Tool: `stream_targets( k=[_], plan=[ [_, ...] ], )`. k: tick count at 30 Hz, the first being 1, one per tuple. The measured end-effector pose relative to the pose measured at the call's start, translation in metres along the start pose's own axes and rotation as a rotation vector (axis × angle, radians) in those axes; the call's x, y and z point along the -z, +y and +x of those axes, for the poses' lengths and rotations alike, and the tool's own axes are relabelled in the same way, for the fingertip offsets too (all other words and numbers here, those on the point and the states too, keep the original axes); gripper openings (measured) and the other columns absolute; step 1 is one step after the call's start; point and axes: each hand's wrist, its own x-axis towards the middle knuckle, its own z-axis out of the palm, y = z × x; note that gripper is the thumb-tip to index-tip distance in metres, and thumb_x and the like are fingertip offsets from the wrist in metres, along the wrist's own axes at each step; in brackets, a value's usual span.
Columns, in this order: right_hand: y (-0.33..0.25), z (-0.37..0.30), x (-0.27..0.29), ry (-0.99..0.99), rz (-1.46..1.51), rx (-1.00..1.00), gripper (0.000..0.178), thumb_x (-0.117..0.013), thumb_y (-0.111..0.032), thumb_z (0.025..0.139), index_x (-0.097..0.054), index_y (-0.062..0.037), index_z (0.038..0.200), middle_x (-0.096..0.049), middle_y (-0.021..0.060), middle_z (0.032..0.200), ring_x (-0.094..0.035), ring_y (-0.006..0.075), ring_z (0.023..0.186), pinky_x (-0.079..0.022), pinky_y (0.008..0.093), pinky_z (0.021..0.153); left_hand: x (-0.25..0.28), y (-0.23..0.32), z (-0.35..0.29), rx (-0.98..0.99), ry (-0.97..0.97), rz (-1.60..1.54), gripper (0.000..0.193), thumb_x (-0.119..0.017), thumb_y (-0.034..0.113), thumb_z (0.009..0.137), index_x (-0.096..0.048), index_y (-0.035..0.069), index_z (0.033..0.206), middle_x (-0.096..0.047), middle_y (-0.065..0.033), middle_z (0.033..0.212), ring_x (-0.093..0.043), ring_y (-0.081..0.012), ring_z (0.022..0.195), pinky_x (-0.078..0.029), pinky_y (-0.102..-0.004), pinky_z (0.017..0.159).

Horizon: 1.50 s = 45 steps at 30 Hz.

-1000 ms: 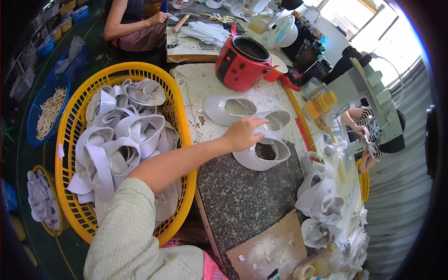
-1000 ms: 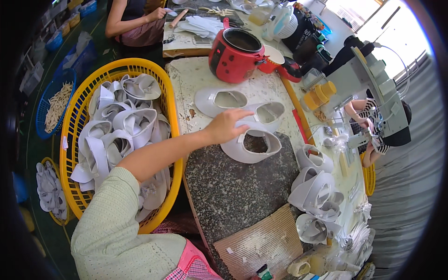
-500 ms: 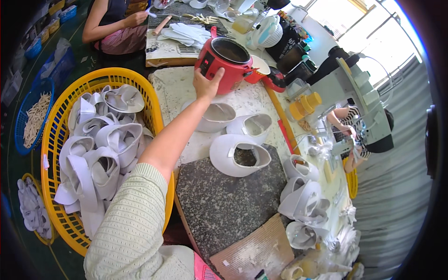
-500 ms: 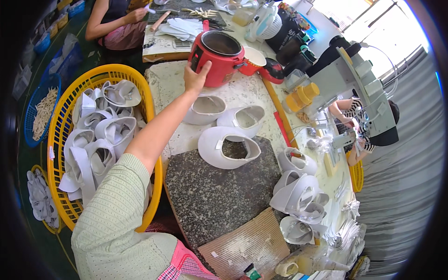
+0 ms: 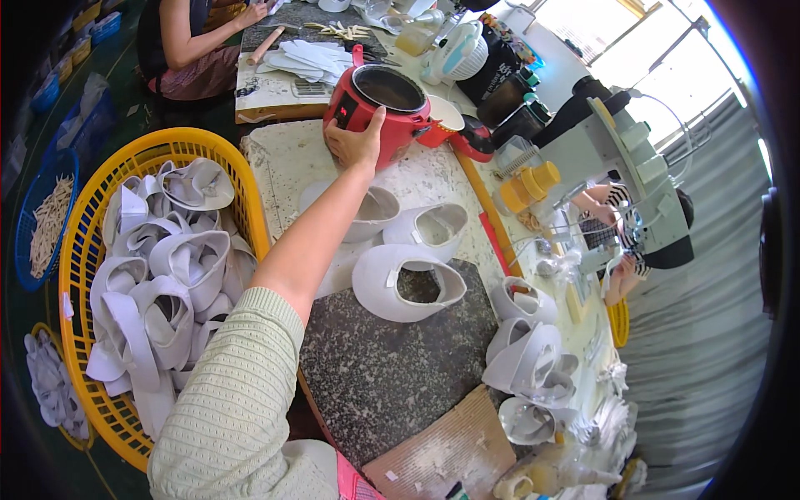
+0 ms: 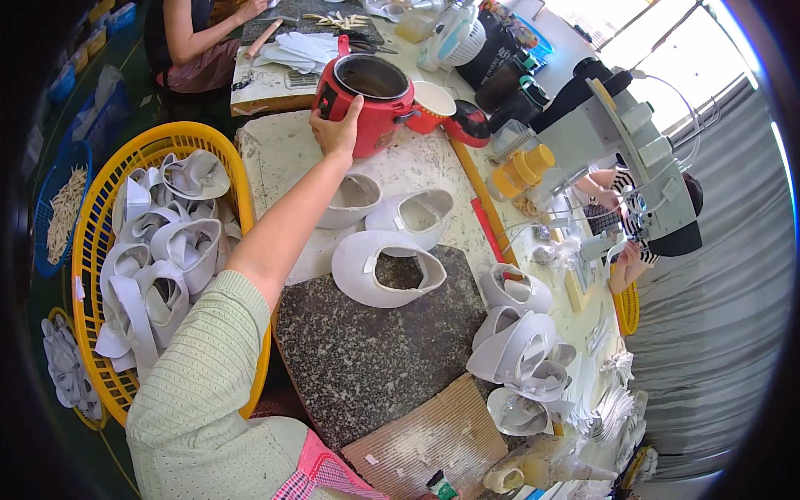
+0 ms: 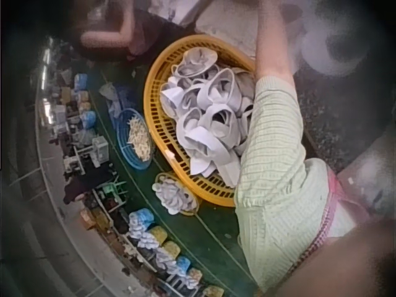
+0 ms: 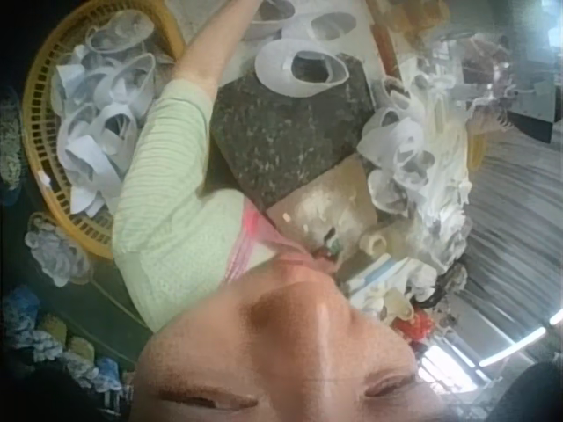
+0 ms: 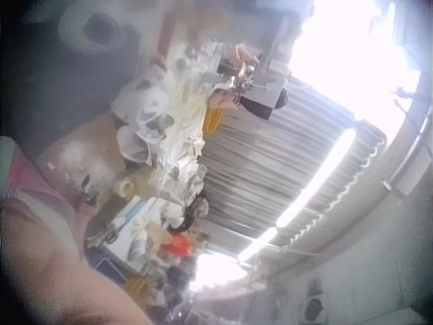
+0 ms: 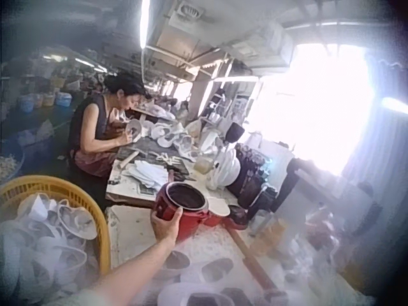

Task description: The person applies glue to shoe uppers using a brush and trims one of the shoe uppers using scissors.

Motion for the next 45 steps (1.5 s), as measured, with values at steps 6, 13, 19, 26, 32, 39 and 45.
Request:
stream_targets(
  k=[6,13,19,26,32,39,45],
  plan=[
    [0.004,0.008,0.011,0.092,0.486,-0.174,0.05,-0.062,-0.017,0.072,-0.046,0.0005,0.117,-0.052,0.0122,0.112,-0.049,0.0246,0.102,-0.043,0.0345,0.082,-0.006,0.001,0.003,0.077,0.047,0.003,0.102,-0.071,0.06,0.054,-0.027,0.003,0.126,-0.026,-0.0193,0.132,-0.025,-0.0325,0.124,-0.025,-0.0446,0.101],
    [-0.026,-0.045,-0.07,0.226,-0.761,0.299,0.054,-0.062,-0.026,0.076,-0.043,-0.0041,0.122,-0.049,0.0125,0.118,-0.047,0.0236,0.105,-0.042,0.0356,0.084,-0.012,0.006,-0.006,0.114,0.107,0.051,0.096,-0.073,0.053,0.055,-0.031,0.002,0.125,-0.026,-0.0148,0.129,-0.025,-0.0327,0.122,-0.027,-0.0429,0.101],
    [-0.026,-0.037,-0.067,0.226,-0.648,0.254,0.051,-0.061,-0.023,0.078,-0.043,-0.003,0.122,-0.05,0.0132,0.117,-0.048,0.0238,0.105,-0.04,0.0354,0.086,-0.003,0.014,0.002,0.153,0.141,-0.042,0.093,-0.073,0.05,0.055,-0.035,0.003,0.125,-0.015,-0.0168,0.139,-0.017,-0.0349,0.128,-0.025,-0.0435,0.103],
    [-0.026,-0.034,-0.059,0.235,-0.558,0.232,0.048,-0.059,-0.021,0.08,-0.044,-0.0017,0.122,-0.051,0.0141,0.117,-0.048,0.0241,0.105,-0.038,0.0351,0.09,-0.009,0.029,-0.005,0.293,0.068,0.043,0.088,-0.071,0.049,0.059,-0.032,0.008,0.127,-0.011,-0.0142,0.143,-0.02,-0.0292,0.129,-0.024,-0.0484,0.101],
    [-0.022,-0.026,-0.042,0.198,-0.435,0.183,0.045,-0.057,-0.019,0.082,-0.044,-0.0007,0.121,-0.052,0.0148,0.116,-0.048,0.0244,0.106,-0.036,0.0349,0.092,-0.01,0.027,0.0,0.235,0.131,0.023,0.087,-0.07,0.048,0.058,-0.037,0.001,0.124,-0.016,-0.0171,0.14,-0.02,-0.0351,0.127,-0.026,-0.0421,0.102],
    [-0.103,-0.112,-0.162,0.332,-1.164,0.004,0.047,-0.056,-0.026,0.083,-0.046,-0.0019,0.121,-0.052,0.0138,0.118,-0.048,0.0253,0.108,-0.035,0.0345,0.093,-0.014,0.019,-0.004,0.217,0.075,0.049,0.086,-0.069,0.05,0.06,-0.035,0.007,0.126,-0.017,-0.0118,0.141,-0.021,-0.0315,0.127,-0.026,-0.0499,0.1],
    [-0.041,-0.038,-0.053,0.166,-1.451,0.434,0.048,-0.051,-0.033,0.085,-0.046,-0.0016,0.121,-0.052,0.0129,0.119,-0.046,0.0276,0.113,-0.034,0.036,0.094,-0.012,0.017,-0.001,0.191,0.056,0.059,0.096,-0.071,0.055,0.058,-0.031,0.002,0.127,-0.026,-0.0146,0.134,-0.025,-0.0328,0.123,-0.026,-0.0441,0.102]
  ],
)
